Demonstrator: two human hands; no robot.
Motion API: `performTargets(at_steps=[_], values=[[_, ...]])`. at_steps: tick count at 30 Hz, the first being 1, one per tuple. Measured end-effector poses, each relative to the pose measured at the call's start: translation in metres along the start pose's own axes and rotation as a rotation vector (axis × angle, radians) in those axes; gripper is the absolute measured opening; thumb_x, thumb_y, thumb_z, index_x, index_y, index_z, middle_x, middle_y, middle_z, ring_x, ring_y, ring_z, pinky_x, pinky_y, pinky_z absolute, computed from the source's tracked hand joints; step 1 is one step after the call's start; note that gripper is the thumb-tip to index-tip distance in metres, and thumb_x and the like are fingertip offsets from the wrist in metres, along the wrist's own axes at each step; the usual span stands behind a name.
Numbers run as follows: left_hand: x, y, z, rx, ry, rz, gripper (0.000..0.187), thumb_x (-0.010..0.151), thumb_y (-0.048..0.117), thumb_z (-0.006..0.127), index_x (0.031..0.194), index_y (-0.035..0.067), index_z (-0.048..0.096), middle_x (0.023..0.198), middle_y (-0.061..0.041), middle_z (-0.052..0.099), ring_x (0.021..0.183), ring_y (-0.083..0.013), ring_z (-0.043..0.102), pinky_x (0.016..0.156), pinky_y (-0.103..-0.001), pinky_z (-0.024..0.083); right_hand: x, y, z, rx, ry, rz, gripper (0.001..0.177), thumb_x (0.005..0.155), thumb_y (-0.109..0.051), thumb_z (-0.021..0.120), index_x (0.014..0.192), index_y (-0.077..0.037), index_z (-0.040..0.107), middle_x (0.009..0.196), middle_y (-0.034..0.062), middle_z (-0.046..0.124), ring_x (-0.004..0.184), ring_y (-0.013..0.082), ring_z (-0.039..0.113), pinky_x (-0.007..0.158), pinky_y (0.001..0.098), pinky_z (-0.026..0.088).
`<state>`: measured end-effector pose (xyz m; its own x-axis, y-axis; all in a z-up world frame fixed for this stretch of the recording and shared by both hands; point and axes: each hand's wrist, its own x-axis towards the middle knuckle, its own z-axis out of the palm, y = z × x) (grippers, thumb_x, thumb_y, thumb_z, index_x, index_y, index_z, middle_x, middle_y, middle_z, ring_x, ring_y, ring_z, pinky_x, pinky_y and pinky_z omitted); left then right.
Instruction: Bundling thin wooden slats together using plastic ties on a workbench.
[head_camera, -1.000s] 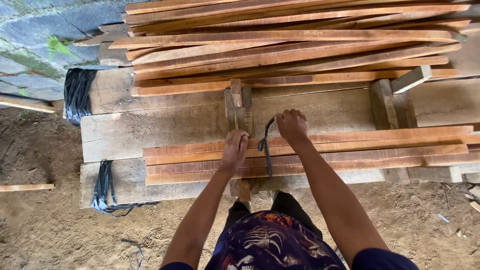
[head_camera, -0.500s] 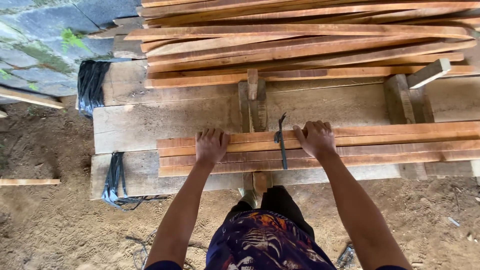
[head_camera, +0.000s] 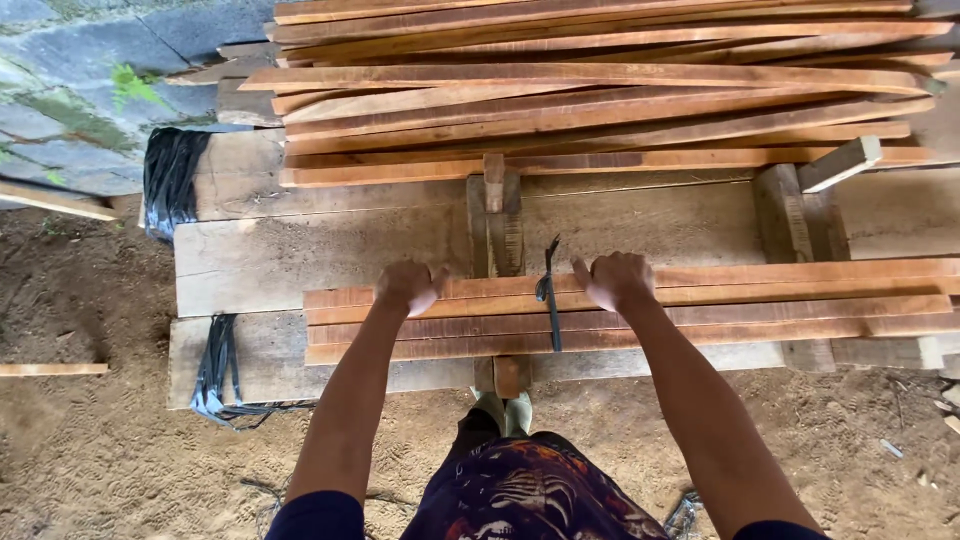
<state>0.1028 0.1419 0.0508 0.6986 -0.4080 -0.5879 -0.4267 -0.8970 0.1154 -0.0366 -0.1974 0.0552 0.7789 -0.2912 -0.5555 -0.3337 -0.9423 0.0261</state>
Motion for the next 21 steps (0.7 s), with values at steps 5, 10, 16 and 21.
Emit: performTargets(at_steps=[5, 10, 16, 21], values=[[-0.019, 0.007, -0.004, -0.033, 0.084, -0.032, 0.064, 0.091, 0.050, 0.034, 0.090, 0.009, 0.083, 0.096, -0.020, 0.078, 0.103, -0.0390, 0.075, 0.087, -0.047, 0.057, -0.003, 0.001, 0.002, 0.027, 0.029, 0.005, 0.084, 0.097, -0.070, 0.018, 0.090, -0.018, 0.084, 0.100, 0.0192, 0.080, 0.109, 0.0416, 0.074, 0.093, 0.0496, 0.055], [0.038, -0.016, 0.084, 0.019, 0.838, 0.003, 0.037, 0.096, 0.039, 0.043, 0.087, 0.022, 0.075, 0.080, -0.002, 0.077, 0.082, -0.0195, 0.075, 0.096, -0.038, 0.050, 0.001, 0.001, 0.019, 0.052, 0.119, 0.073, 0.071, 0.098, -0.063, 0.029, 0.090, -0.020, 0.084, 0.096, 0.0146, 0.081, 0.104, 0.0381, 0.076, 0.091, 0.0469, 0.056], [-0.043, 0.015, 0.080, -0.148, 0.747, -0.150, 0.053, 0.098, 0.032, 0.036, 0.144, 0.009, 0.050, 0.153, -0.015, 0.051, 0.148, -0.0310, 0.039, 0.125, -0.053, 0.015, 0.022, 0.012, 0.086, -0.045, 0.885, -0.097, 0.047, 0.105, -0.046, 0.045, 0.080, -0.020, 0.073, 0.079, 0.0060, 0.072, 0.093, 0.0244, 0.073, 0.092, 0.0423, 0.048], [-0.073, 0.019, 0.089, -0.119, 0.571, -0.075, 0.063, 0.111, 0.047, 0.023, 0.165, 0.016, 0.026, 0.173, -0.013, 0.021, 0.161, -0.0322, 0.014, 0.130, -0.055, 0.001, -0.017, -0.004, 0.081, 0.093, 0.722, -0.043, 0.055, 0.109, -0.054, 0.040, 0.145, -0.016, 0.055, 0.152, 0.0162, 0.054, 0.149, 0.0320, 0.039, 0.125, 0.0541, 0.021]])
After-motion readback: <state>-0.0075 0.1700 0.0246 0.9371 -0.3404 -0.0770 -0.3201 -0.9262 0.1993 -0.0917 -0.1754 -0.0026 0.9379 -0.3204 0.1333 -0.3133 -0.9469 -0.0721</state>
